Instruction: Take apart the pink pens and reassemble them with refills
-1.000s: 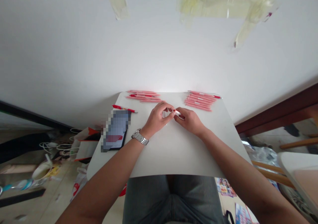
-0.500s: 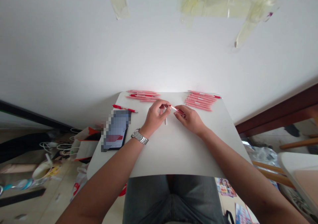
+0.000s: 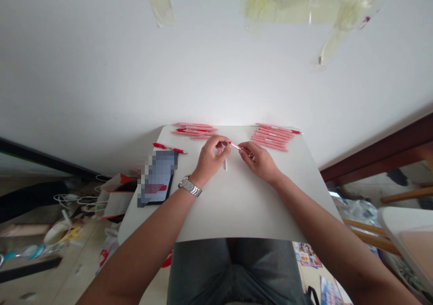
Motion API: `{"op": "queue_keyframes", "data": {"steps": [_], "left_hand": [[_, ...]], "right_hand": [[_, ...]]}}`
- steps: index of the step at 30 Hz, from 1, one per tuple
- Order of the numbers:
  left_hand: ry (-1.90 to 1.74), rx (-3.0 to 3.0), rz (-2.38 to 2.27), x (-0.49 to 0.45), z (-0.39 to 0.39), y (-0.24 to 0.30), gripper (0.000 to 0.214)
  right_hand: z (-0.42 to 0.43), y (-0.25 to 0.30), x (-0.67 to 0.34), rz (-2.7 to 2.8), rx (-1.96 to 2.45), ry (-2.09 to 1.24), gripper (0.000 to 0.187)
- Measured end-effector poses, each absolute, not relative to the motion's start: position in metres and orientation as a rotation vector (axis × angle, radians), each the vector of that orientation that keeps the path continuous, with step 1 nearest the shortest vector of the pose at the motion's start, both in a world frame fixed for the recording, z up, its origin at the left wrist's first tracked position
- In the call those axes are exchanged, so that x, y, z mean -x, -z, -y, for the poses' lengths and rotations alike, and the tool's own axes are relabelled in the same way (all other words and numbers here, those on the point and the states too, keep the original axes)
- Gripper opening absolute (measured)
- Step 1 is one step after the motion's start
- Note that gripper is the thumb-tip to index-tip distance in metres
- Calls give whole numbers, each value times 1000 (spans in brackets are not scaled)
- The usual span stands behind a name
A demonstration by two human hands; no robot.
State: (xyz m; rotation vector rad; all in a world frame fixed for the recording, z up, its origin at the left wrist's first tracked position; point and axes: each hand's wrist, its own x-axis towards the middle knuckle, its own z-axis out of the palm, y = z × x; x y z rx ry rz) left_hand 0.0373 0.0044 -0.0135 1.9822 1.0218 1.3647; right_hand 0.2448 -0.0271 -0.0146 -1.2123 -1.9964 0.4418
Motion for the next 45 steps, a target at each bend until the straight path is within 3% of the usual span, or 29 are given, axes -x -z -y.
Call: {"op": "queue_keyframes", "data": {"steps": [27, 45], "left_hand": [[-1327, -1919, -1016, -37, -6, 18, 17], [-1355, -1917, -1027, -36, -6, 15, 14]], "right_hand": [[20, 21, -249, 1868, 1225, -456, 22], [11, 25, -251, 1252, 1189, -1041, 41]]}}
